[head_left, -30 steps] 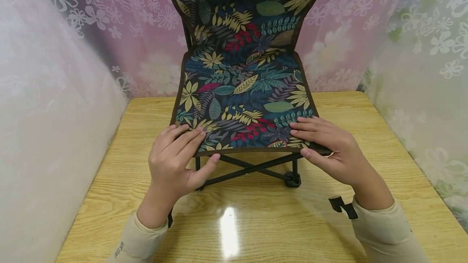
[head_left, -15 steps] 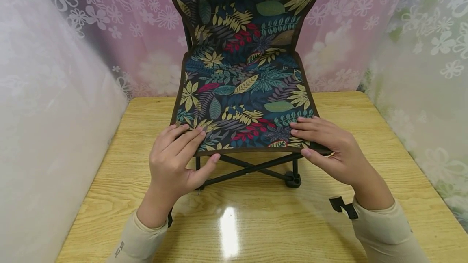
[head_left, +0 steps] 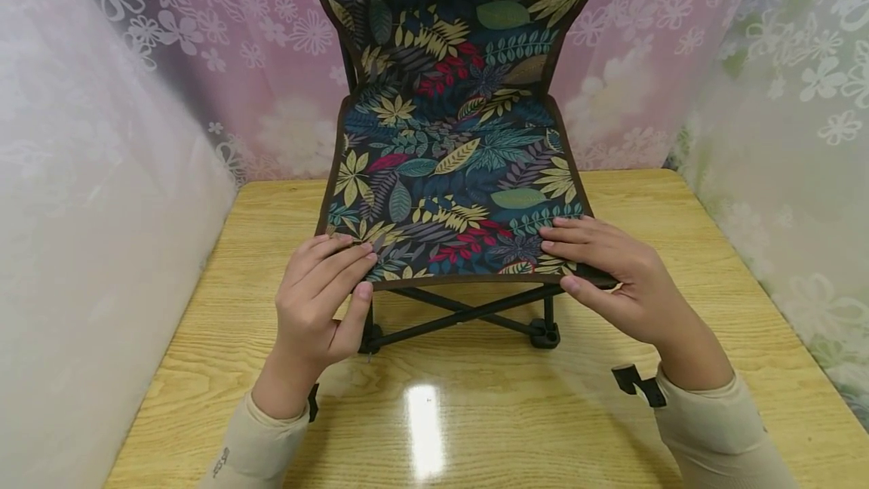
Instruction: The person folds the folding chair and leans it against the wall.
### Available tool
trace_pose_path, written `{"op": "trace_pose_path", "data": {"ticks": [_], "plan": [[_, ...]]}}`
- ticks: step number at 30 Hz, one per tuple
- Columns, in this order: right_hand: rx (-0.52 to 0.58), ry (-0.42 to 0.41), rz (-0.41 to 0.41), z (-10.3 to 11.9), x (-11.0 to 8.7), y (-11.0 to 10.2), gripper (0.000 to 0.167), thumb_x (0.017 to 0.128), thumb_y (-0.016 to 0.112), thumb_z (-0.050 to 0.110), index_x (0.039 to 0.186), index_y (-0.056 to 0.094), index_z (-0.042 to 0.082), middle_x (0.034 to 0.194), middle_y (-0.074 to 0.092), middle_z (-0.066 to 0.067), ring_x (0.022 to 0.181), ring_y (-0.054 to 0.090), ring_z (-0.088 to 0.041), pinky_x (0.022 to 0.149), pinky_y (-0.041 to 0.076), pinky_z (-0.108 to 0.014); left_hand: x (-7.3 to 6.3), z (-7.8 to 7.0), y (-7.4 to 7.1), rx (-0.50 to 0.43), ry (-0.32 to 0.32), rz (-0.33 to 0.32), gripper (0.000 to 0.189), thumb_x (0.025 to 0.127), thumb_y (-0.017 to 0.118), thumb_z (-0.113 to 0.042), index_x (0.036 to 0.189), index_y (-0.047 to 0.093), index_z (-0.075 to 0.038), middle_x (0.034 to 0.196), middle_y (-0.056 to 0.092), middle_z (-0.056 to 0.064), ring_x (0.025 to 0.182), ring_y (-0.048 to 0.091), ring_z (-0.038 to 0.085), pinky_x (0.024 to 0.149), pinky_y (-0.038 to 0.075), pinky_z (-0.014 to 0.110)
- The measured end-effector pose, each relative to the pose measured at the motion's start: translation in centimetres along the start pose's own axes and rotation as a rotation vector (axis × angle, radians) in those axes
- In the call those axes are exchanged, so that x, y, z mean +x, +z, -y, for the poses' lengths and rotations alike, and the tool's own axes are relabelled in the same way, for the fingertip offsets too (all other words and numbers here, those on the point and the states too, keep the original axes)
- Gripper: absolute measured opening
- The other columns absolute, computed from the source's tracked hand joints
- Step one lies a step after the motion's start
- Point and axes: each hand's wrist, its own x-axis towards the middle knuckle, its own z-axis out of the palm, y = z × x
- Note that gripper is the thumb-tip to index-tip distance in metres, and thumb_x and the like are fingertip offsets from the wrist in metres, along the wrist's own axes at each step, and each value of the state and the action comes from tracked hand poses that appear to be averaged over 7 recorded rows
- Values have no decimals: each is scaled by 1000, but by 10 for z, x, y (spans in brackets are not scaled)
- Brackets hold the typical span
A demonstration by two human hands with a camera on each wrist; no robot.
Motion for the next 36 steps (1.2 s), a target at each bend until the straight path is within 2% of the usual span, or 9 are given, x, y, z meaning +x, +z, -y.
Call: {"op": "trace_pose_path", "data": {"ticks": [4, 9, 12, 21, 36], "plan": [[2, 7, -1, 1, -1, 0, 38, 104, 70, 28, 131, 75, 1, 141, 71, -14, 144, 57, -21, 130, 31, -36, -1, 2, 1, -40, 4, -44, 40, 106, 56, -22, 94, 82, 6, 93, 80, 22, 88, 74, 44, 89, 54, 58], [5, 3, -6, 1, -1, 0, 38, 105, 68, 28, 131, 75, 0, 141, 71, -14, 144, 57, -22, 130, 31, -37, -2, 5, 3, -134, -21, -140, 41, 104, 61, -23, 89, 81, 10, 88, 79, 25, 82, 73, 46, 94, 57, 50], [2, 1, -7, 1, -1, 0, 39, 106, 67, 29, 131, 74, 0, 141, 71, -14, 144, 57, -21, 130, 30, -37, -2, 5, 4, -146, -26, -161, 41, 102, 65, -25, 88, 80, 10, 87, 78, 25, 81, 73, 46, 97, 57, 46], [2, -3, -6, 1, -2, 0, 39, 107, 66, 28, 131, 74, -1, 141, 70, -14, 144, 57, -22, 130, 30, -38, -4, 3, 8, -124, -29, -184, 38, 100, 68, -24, 86, 80, 8, 86, 78, 23, 83, 71, 45, 99, 55, 45], [5, -64, 2, -4, -2, -1, 45, 109, 62, 34, 131, 73, -5, 143, 69, -14, 145, 56, -24, 129, 33, -37, -7, 4, 7, -127, -38, -158, 38, 102, 68, -25, 88, 81, 7, 87, 78, 23, 85, 71, 45, 101, 54, 45]]}}
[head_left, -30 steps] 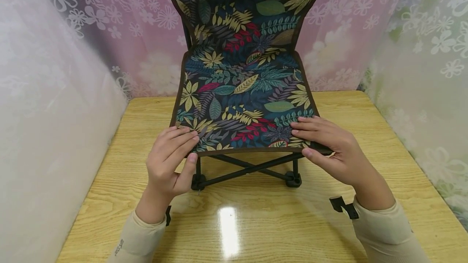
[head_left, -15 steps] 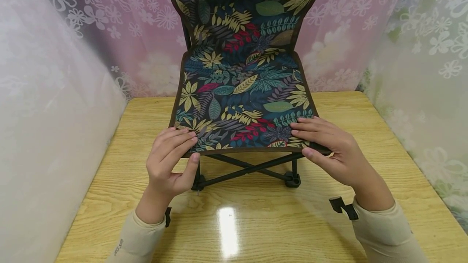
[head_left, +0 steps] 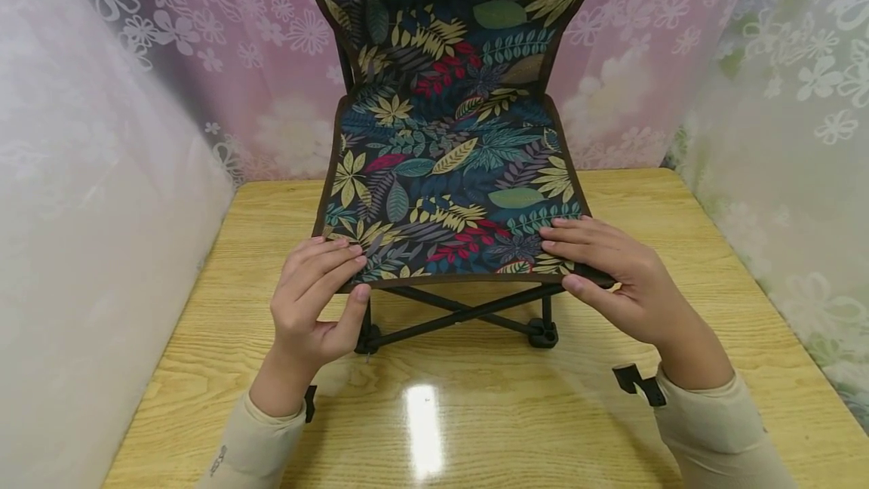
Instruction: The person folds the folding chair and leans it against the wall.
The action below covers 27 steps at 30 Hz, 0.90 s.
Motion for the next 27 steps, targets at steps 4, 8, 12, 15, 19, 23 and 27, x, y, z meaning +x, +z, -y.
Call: {"op": "trace_pose_path", "data": {"ticks": [4, 8, 12, 15, 19, 23, 27], "plan": [[5, -9, 1, -1, 0, 0, 47, 109, 62, 35, 130, 72, -5, 143, 69, -15, 145, 57, -25, 128, 34, -38, -1, 1, 0, 0, -3, 5, 39, 102, 68, -26, 87, 81, 8, 87, 78, 24, 86, 71, 45, 101, 54, 44], [-6, -8, 6, -1, 0, 0, 47, 109, 61, 36, 131, 73, -4, 143, 69, -15, 145, 56, -24, 129, 33, -38, 0, 1, 0, 7, -1, 3, 40, 102, 68, -27, 86, 81, 8, 87, 78, 23, 85, 71, 44, 100, 54, 44], [-10, 0, 11, -1, -1, -1, 47, 109, 61, 36, 131, 73, -3, 143, 69, -15, 145, 56, -23, 129, 32, -38, 0, 1, 1, 11, 2, -1, 40, 102, 68, -27, 86, 81, 7, 86, 78, 23, 85, 71, 44, 100, 54, 45], [-7, -3, 11, 0, 1, -1, 46, 109, 61, 35, 131, 73, -4, 143, 69, -16, 145, 57, -23, 129, 32, -38, 1, 1, 0, 12, 5, 0, 39, 102, 68, -27, 87, 81, 7, 87, 79, 23, 86, 71, 44, 100, 54, 46], [-1, -9, 9, 0, 2, -1, 45, 109, 62, 33, 130, 73, -4, 142, 69, -16, 144, 58, -23, 129, 33, -38, 2, 2, 0, 10, 9, 9, 40, 102, 68, -27, 87, 80, 8, 87, 78, 23, 86, 71, 44, 101, 54, 46], [5, -13, 7, 0, 2, -1, 43, 109, 62, 32, 129, 73, -4, 141, 70, -15, 144, 58, -23, 128, 34, -38, 2, 2, -1, 7, 8, 12, 40, 103, 68, -27, 87, 80, 8, 88, 78, 23, 86, 71, 44, 100, 54, 47], [11, -20, 8, -1, 2, -2, 42, 108, 63, 31, 129, 74, -5, 141, 70, -16, 143, 58, -23, 128, 34, -37, 2, 1, -2, 5, 7, 17, 39, 103, 68, -27, 88, 81, 7, 87, 78, 23, 85, 71, 44, 100, 54, 47]]}}
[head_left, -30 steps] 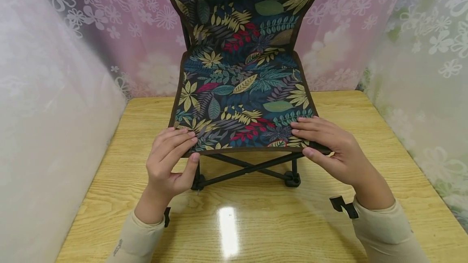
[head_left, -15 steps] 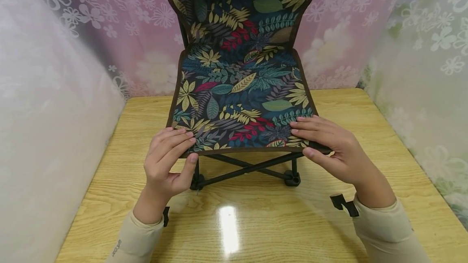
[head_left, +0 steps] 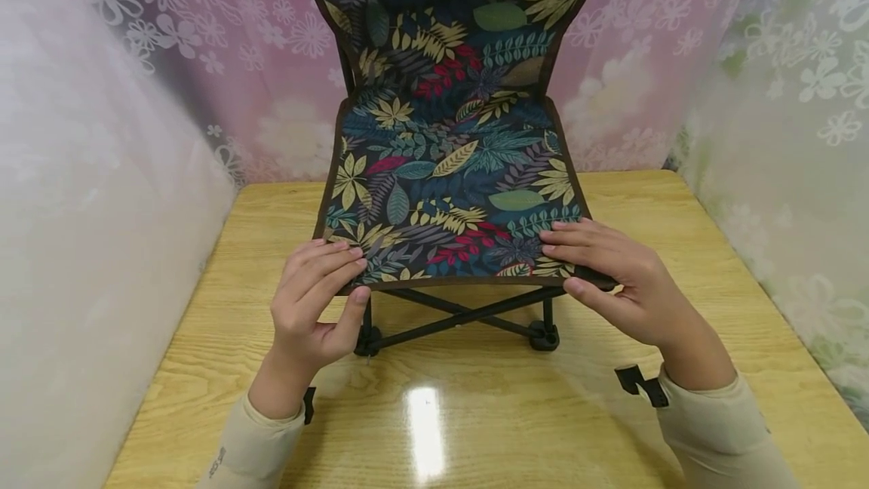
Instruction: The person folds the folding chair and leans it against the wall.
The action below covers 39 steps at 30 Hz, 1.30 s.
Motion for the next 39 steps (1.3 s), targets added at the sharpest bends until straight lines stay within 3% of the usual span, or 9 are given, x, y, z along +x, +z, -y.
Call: {"op": "trace_pose_path", "data": {"ticks": [12, 39], "plan": [[7, 5, 22, 0, 0, -2, 42, 108, 64, 32, 129, 74, -4, 141, 70, -17, 144, 57, -23, 129, 33, -38, -1, -1, -1, 5, -6, 21, 40, 104, 67, -28, 88, 80, 6, 88, 78, 23, 86, 71, 44, 99, 54, 47], [37, 45, 79, 1, 1, -7, 35, 102, 71, 16, 132, 72, -2, 144, 68, -17, 144, 57, -22, 130, 31, -34, 0, -3, 0, -1, -20, 10, 38, 103, 69, -26, 89, 80, 7, 89, 78, 23, 88, 71, 45, 101, 54, 46]]}}
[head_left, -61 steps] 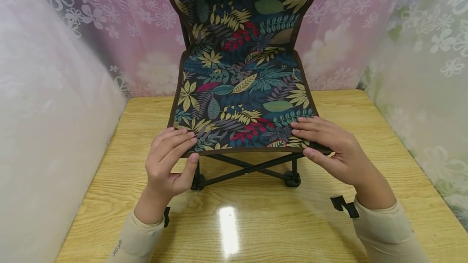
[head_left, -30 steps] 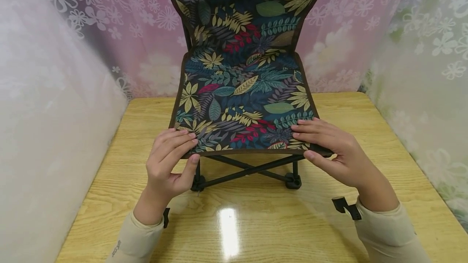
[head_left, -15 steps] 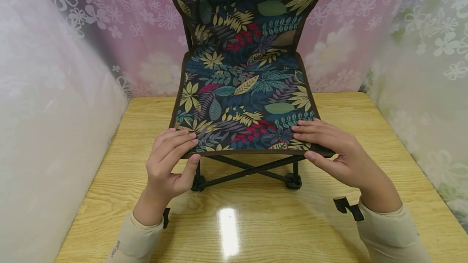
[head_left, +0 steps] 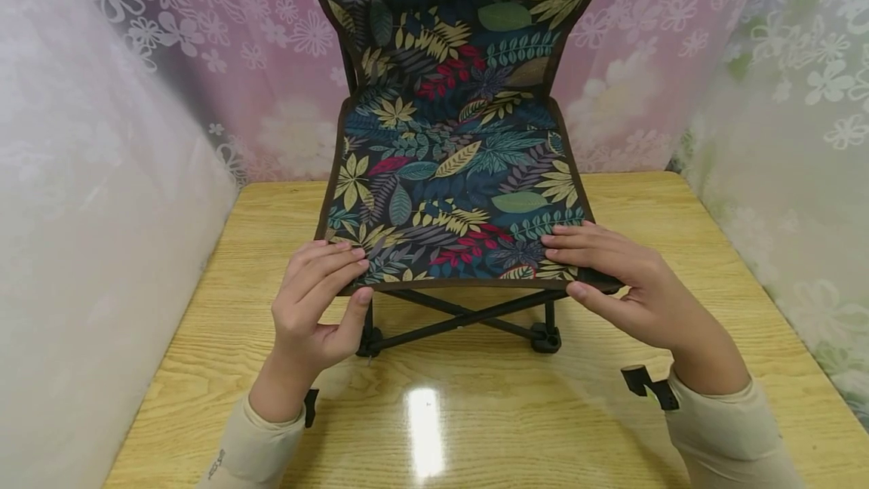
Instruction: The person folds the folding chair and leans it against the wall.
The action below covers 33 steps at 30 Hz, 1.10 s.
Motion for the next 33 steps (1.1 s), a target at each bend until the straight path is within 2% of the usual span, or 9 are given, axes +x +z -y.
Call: {"op": "trace_pose_path", "data": {"ticks": [6, 10, 20, 33], "plan": [[10, 27, -15, 0, -2, -1, 33, 100, 72, 11, 131, 73, -2, 143, 68, -16, 144, 57, -21, 131, 29, -35, 1, 0, 0, -20, 39, 23, 37, 103, 70, -26, 89, 81, 7, 89, 78, 22, 86, 71, 43, 92, 54, 47], [3, 29, -31, 0, -3, 0, 33, 101, 71, 12, 130, 73, -3, 142, 69, -17, 144, 57, -22, 131, 28, -36, 1, 2, 0, -22, 54, 15, 37, 103, 70, -26, 88, 80, 7, 88, 78, 22, 84, 71, 42, 90, 54, 47], [-44, 39, -84, 5, -3, 9, 35, 105, 69, 21, 130, 74, -2, 139, 71, -17, 142, 59, -21, 129, 32, -35, 0, 6, -2, -32, 53, 9, 37, 103, 69, -26, 89, 81, 6, 88, 78, 22, 85, 71, 42, 94, 54, 46], [-50, 71, -120, 9, -5, 12, 34, 99, 75, 15, 128, 74, -2, 137, 72, -13, 138, 62, -17, 128, 34, -35, 0, 6, -4, -31, 51, 31, 37, 103, 69, -27, 90, 81, 6, 90, 79, 21, 87, 72, 42, 98, 54, 46]]}}
